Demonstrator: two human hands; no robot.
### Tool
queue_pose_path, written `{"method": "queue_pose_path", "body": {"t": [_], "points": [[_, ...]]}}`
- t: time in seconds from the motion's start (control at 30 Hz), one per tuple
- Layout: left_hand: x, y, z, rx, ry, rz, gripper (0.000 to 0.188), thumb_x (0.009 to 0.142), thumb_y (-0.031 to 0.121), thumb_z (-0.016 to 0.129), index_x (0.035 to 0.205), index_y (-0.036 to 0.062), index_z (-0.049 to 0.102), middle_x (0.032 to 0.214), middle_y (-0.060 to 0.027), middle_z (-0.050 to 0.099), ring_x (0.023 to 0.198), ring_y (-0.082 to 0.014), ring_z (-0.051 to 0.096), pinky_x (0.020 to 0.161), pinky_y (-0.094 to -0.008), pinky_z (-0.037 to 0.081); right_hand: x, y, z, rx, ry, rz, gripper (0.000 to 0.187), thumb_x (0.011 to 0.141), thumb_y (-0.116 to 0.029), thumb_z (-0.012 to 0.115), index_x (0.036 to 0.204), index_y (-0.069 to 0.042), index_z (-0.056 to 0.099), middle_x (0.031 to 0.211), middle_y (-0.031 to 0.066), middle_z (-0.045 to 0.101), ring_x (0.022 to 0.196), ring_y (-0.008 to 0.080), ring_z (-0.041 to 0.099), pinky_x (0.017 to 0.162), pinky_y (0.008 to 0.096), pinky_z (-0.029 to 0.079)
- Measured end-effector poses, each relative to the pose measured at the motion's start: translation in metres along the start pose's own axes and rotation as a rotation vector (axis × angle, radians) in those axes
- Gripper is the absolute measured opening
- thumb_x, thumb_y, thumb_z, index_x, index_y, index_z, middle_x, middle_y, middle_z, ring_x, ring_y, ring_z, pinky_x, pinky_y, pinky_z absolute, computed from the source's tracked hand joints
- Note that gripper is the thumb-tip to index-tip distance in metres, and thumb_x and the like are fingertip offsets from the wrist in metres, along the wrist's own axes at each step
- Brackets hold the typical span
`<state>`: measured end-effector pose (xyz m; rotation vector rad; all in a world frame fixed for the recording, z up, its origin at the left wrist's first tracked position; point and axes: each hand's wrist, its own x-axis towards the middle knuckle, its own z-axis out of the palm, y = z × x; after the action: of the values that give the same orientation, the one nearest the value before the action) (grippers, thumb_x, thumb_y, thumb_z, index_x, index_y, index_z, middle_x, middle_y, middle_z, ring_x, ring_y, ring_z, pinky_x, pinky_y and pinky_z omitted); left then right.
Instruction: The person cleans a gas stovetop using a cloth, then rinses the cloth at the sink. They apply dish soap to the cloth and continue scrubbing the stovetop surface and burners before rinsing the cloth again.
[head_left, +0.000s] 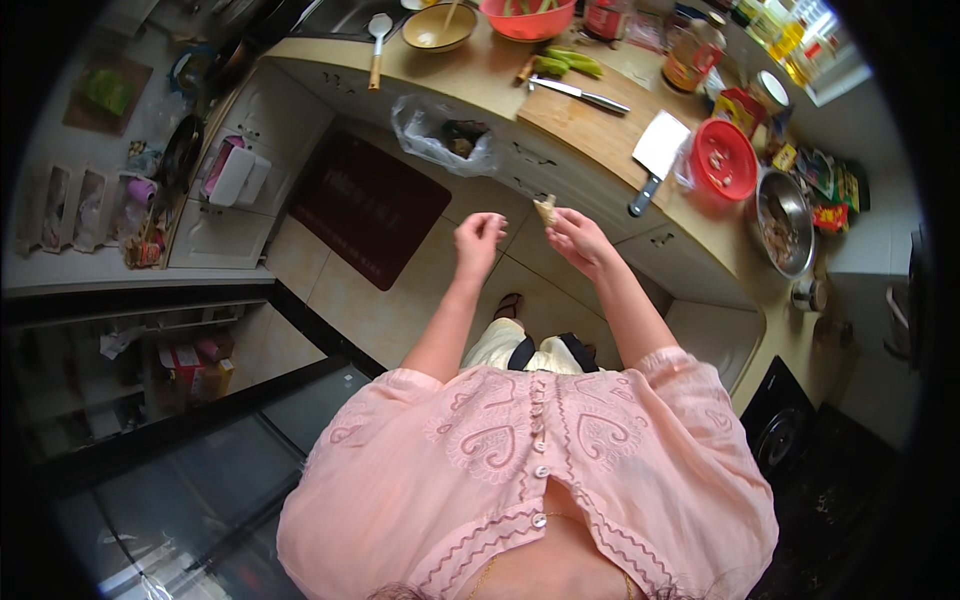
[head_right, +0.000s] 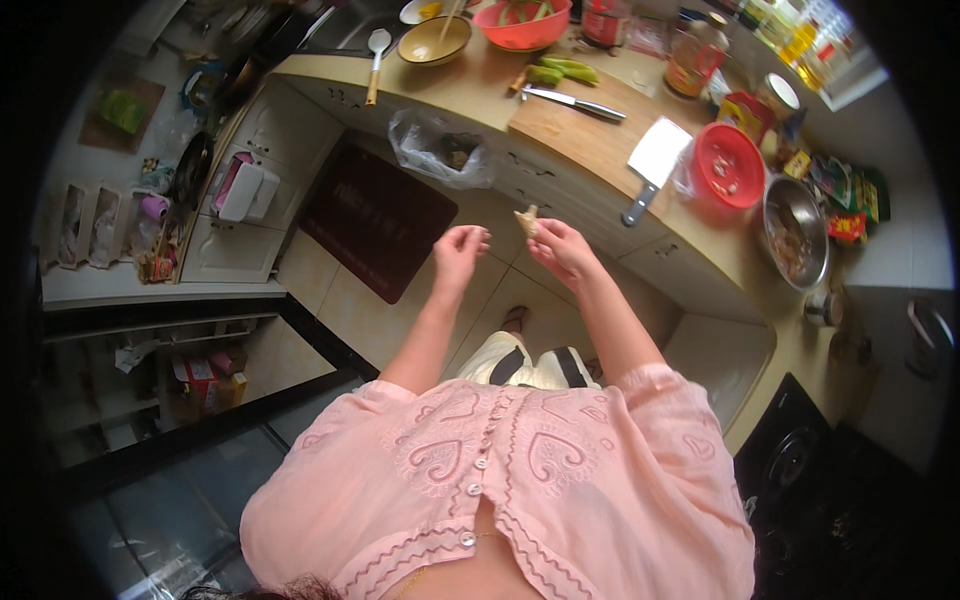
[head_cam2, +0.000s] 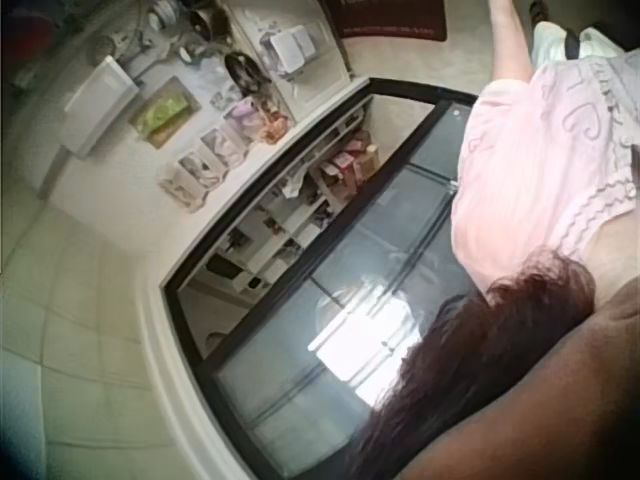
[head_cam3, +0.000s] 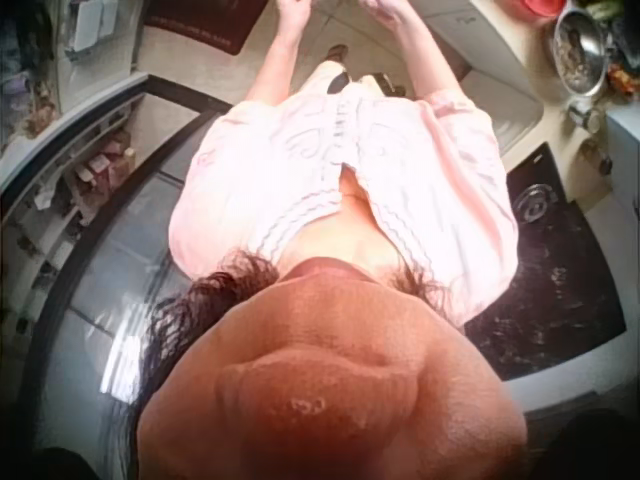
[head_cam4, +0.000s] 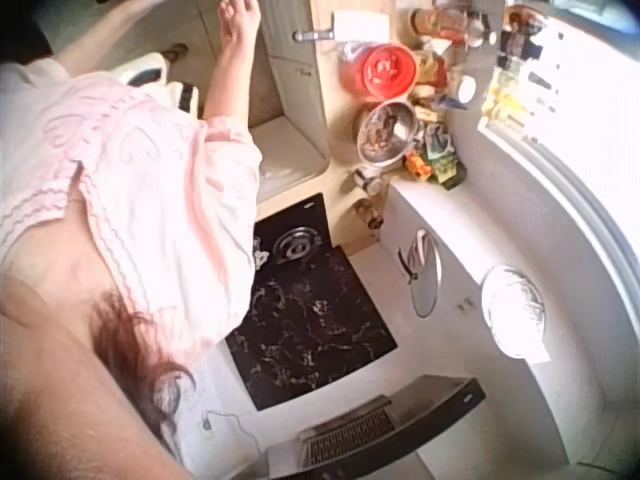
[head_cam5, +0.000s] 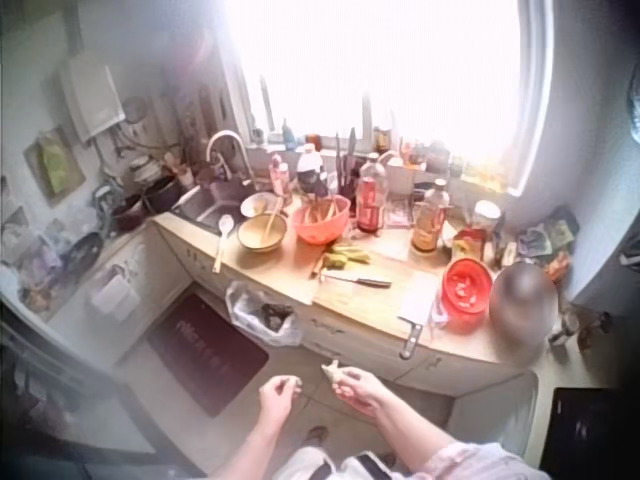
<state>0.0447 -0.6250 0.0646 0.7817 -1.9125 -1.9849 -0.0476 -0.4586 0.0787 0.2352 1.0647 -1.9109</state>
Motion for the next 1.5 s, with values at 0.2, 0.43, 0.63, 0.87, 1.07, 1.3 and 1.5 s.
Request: {"method": "queue_pose_path", "body": {"t": [0.2, 0.43, 0.63, 0.87, 1.07, 1.3, 1.5], "points": [[0.021, 0.006, -0.101, 0.004, 0.234, -0.04, 0.013, 0.085, 0.009, 0.051, 0.089, -0.001, 0.058, 0.081, -0.0061, 0.061, 0.066, -0.0075, 0.055, 0.06, -0.0189, 0.046, 0.123, 0.011, 0.075, -0.222, -0.047, -0.084, 0.017, 0.083, -0.01, 0.055, 0.093, 0.003, 0.05, 0.074, 0.0069, 0.056, 0.063, 0.013, 0.056, 0.059, 0.0232, 0.05], [0.02, -0.008, -0.123, -0.014, 0.244, -0.101, 0.011, 0.085, 0.009, 0.051, 0.084, 0.0003, 0.058, 0.078, -0.0038, 0.06, 0.062, -0.0066, 0.055, 0.056, -0.0186, 0.045, 0.188, -0.003, 0.111, -0.321, 0.231, -0.188, 0.018, 0.08, -0.009, 0.059, 0.089, 0.004, 0.05, 0.076, 0.0097, 0.058, 0.068, 0.0182, 0.062, 0.057, 0.0274, 0.053], [0.046, -0.008, -0.085, 0.046, 0.04, -0.099, 0.012, 0.085, 0.01, 0.052, 0.087, -0.0002, 0.058, 0.079, -0.0051, 0.061, 0.064, -0.0072, 0.055, 0.058, -0.0185, 0.045, 0.126, 0.017, 0.041, -0.353, 0.222, -0.243, 0.019, 0.08, -0.014, 0.061, 0.085, 0.001, 0.051, 0.071, 0.0058, 0.057, 0.059, 0.0126, 0.058, 0.05, 0.0231, 0.049], [0.048, -0.005, 0.069, 0.132, -0.461, 0.017, 0.012, 0.078, 0.011, 0.062, 0.083, 0.0003, 0.061, 0.076, -0.0028, 0.06, 0.068, -0.0089, 0.056, 0.064, -0.0219, 0.048, -0.056, 0.019, -0.102, -0.292, 0.837, -0.342, 0.015, 0.075, -0.015, 0.066, 0.074, -0.004, 0.057, 0.066, 0.0032, 0.059, 0.056, 0.0088, 0.056, 0.05, 0.0219, 0.048], [-0.06, -0.005, 0.218, 0.132, -0.908, 0.045, 0.012, 0.079, 0.012, 0.062, 0.079, 0.0012, 0.057, 0.072, -0.0012, 0.058, 0.064, -0.0059, 0.053, 0.06, -0.0177, 0.043, -0.257, 0.049, -0.229, -0.153, 1.294, -0.622, 0.015, 0.074, -0.016, 0.067, 0.073, -0.003, 0.059, 0.063, 0.0023, 0.058, 0.055, 0.0076, 0.056, 0.049, 0.0203, 0.046], [-0.179, -0.032, 0.287, 0.125, -1.216, -0.064, 0.011, 0.08, 0.011, 0.061, 0.079, 0.0, 0.058, 0.069, -0.0003, 0.058, 0.062, -0.0047, 0.051, 0.059, -0.0176, 0.042, -0.469, 0.128, -0.324, -0.551, 2.212, -0.44, 0.022, 0.074, -0.029, 0.062, 0.068, -0.009, 0.064, 0.07, 0.0063, 0.061, 0.062, 0.0181, 0.058, 0.058, 0.0297, 0.045], [-0.196, -0.04, 0.299, 0.225, -1.203, -0.066, 0.015, 0.079, 0.013, 0.063, 0.081, -0.0015, 0.059, 0.068, -0.0001, 0.057, 0.061, -0.0048, 0.051, 0.059, -0.0178, 0.042, -0.549, 0.174, -0.389, -0.726, 2.101, 0.2, 0.025, 0.076, -0.038, 0.055, 0.087, -0.018, 0.066, 0.115, 0.0134, 0.052, 0.115, 0.0317, 0.038, 0.094, 0.0422, 0.03]]}}
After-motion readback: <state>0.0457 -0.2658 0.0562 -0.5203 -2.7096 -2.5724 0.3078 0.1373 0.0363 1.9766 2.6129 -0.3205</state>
